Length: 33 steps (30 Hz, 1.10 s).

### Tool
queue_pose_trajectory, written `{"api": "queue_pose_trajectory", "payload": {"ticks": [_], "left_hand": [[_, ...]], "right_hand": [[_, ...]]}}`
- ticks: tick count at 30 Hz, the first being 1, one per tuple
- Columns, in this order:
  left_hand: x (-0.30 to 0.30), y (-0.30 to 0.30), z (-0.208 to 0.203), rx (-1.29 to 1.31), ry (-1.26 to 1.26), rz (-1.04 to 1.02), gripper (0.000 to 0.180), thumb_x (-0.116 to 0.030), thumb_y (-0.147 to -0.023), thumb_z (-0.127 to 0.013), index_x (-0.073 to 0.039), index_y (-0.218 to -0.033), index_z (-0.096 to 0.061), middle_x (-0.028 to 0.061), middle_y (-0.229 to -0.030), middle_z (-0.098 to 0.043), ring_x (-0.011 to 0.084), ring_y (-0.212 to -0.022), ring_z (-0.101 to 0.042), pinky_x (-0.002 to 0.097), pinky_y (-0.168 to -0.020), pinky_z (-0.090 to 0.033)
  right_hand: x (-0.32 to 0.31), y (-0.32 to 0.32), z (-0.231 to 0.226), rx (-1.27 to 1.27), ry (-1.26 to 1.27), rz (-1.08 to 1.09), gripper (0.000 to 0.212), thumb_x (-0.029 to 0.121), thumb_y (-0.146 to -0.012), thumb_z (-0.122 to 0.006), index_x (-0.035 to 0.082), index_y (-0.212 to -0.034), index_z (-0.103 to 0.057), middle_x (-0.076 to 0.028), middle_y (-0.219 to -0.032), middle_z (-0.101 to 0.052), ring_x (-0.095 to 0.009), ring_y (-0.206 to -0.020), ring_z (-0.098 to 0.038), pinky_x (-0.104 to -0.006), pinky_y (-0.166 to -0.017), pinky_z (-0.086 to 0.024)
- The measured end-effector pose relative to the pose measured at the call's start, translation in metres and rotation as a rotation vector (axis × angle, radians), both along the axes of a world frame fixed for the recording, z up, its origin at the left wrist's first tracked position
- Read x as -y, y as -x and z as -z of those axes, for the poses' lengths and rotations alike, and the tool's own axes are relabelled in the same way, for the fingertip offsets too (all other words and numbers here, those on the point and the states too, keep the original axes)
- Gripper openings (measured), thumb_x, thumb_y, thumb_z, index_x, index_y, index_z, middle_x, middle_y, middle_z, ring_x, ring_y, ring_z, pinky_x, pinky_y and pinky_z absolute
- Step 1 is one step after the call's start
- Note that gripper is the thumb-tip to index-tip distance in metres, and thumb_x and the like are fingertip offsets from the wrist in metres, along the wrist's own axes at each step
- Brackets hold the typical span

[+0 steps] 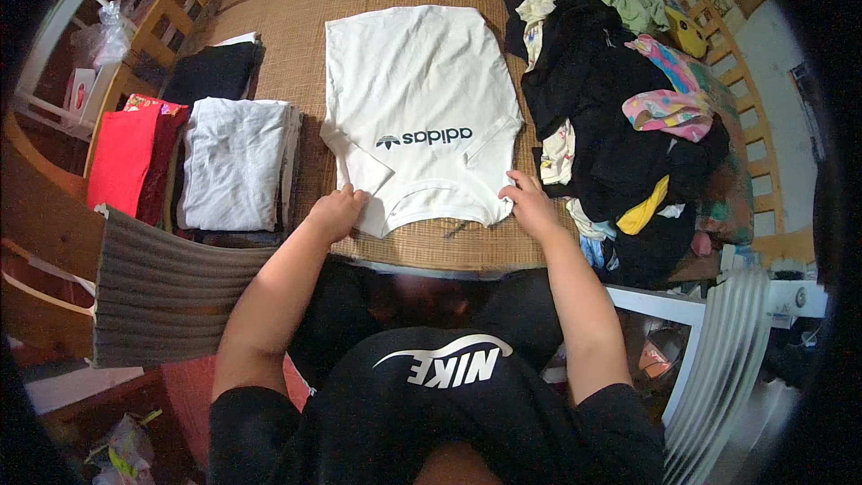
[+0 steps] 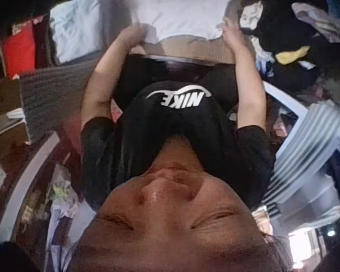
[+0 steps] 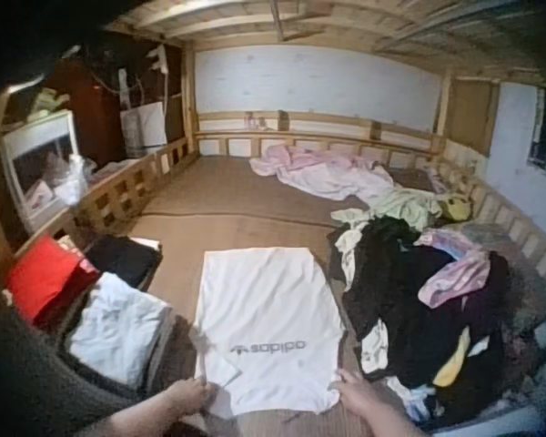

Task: The person folds several pieces of clothing on a tatami mat floor. They fold a grey t-shirt, a white t-shirt, and a pink patterned garment, placing each folded item into a neat stack.

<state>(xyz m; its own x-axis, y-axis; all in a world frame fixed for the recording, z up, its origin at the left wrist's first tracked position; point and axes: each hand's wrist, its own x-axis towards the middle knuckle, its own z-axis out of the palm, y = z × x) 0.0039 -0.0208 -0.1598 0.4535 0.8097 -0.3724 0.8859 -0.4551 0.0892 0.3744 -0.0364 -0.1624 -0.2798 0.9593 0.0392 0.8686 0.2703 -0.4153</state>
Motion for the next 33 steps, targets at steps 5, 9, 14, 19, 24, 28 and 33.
{"api": "queue_pose_trajectory", "payload": {"ticks": [5,9,14,19,24,28,33], "left_hand": [[-0.009,-0.004,-0.006,-0.036,-0.051,0.115,0.017,-0.015,-0.079,-0.047,-0.008,-0.090,-0.058,0.0122,-0.083,-0.057,0.0296,-0.076,-0.060,0.0394,-0.064,-0.049],[-0.005,-0.004,-0.024,-0.070,-0.135,0.132,0.020,-0.016,-0.079,-0.047,-0.008,-0.073,-0.063,0.0117,-0.077,-0.061,0.0274,-0.075,-0.061,0.0384,-0.064,-0.049],[-0.004,-0.005,-0.047,-0.155,0.141,-0.001,0.027,-0.027,-0.075,-0.049,-0.005,-0.079,-0.064,0.0151,-0.081,-0.062,0.0289,-0.078,-0.061,0.0379,-0.067,-0.048],[-0.001,0.015,-0.039,-0.036,0.408,-0.145,0.034,-0.030,-0.070,-0.051,0.000,-0.081,-0.064,0.0211,-0.082,-0.060,0.0353,-0.078,-0.058,0.0400,-0.070,-0.046],[-0.056,0.041,-0.011,0.594,0.378,-0.473,0.022,-0.012,-0.072,-0.050,0.005,-0.080,-0.061,0.0047,-0.065,-0.059,0.0132,-0.058,-0.050,0.0302,-0.055,-0.041],[-0.131,0.079,0.048,0.723,0.155,-0.581,0.024,-0.007,-0.072,-0.047,0.009,-0.085,-0.058,0.0089,-0.074,-0.060,0.0162,-0.062,-0.057,0.0283,-0.056,-0.045],[-0.174,0.032,0.008,0.752,-0.113,-0.928,0.021,-0.009,-0.073,-0.049,0.005,-0.083,-0.060,0.0100,-0.070,-0.060,0.0201,-0.065,-0.058,0.0319,-0.059,-0.046]], "right_hand": [[-0.004,-0.007,0.007,-0.115,-0.100,-0.038,0.023,-0.006,-0.066,-0.053,0.009,-0.082,-0.060,-0.008,-0.096,-0.057,-0.028,-0.097,-0.052,-0.0340,-0.082,-0.042],[-0.002,-0.008,0.002,-0.211,0.171,0.186,0.022,-0.001,-0.069,-0.056,0.009,-0.087,-0.063,-0.012,-0.092,-0.059,-0.028,-0.088,-0.056,-0.0321,-0.077,-0.043],[0.001,-0.011,-0.006,-0.191,0.380,0.102,0.018,0.006,-0.073,-0.059,0.009,-0.090,-0.064,-0.014,-0.085,-0.061,-0.024,-0.078,-0.059,-0.0307,-0.070,-0.044],[0.003,-0.023,0.004,-0.406,0.651,0.120,0.012,0.010,-0.076,-0.060,0.003,-0.085,-0.062,-0.006,-0.072,-0.061,-0.012,-0.068,-0.054,-0.0259,-0.064,-0.043],[-0.032,-0.028,0.006,-0.900,0.651,0.239,0.015,0.013,-0.083,-0.053,0.000,-0.089,-0.058,0.001,-0.074,-0.058,-0.006,-0.064,-0.049,-0.0219,-0.059,-0.040],[-0.096,-0.008,0.002,-0.931,0.652,0.299,0.022,0.016,-0.085,-0.049,-0.001,-0.097,-0.056,-0.002,-0.076,-0.058,-0.009,-0.065,-0.051,-0.0243,-0.057,-0.041],[-0.167,-0.009,0.038,-0.747,0.406,0.426,0.023,0.017,-0.084,-0.050,0.000,-0.099,-0.055,-0.007,-0.080,-0.058,-0.017,-0.072,-0.053,-0.0300,-0.066,-0.042]]}}
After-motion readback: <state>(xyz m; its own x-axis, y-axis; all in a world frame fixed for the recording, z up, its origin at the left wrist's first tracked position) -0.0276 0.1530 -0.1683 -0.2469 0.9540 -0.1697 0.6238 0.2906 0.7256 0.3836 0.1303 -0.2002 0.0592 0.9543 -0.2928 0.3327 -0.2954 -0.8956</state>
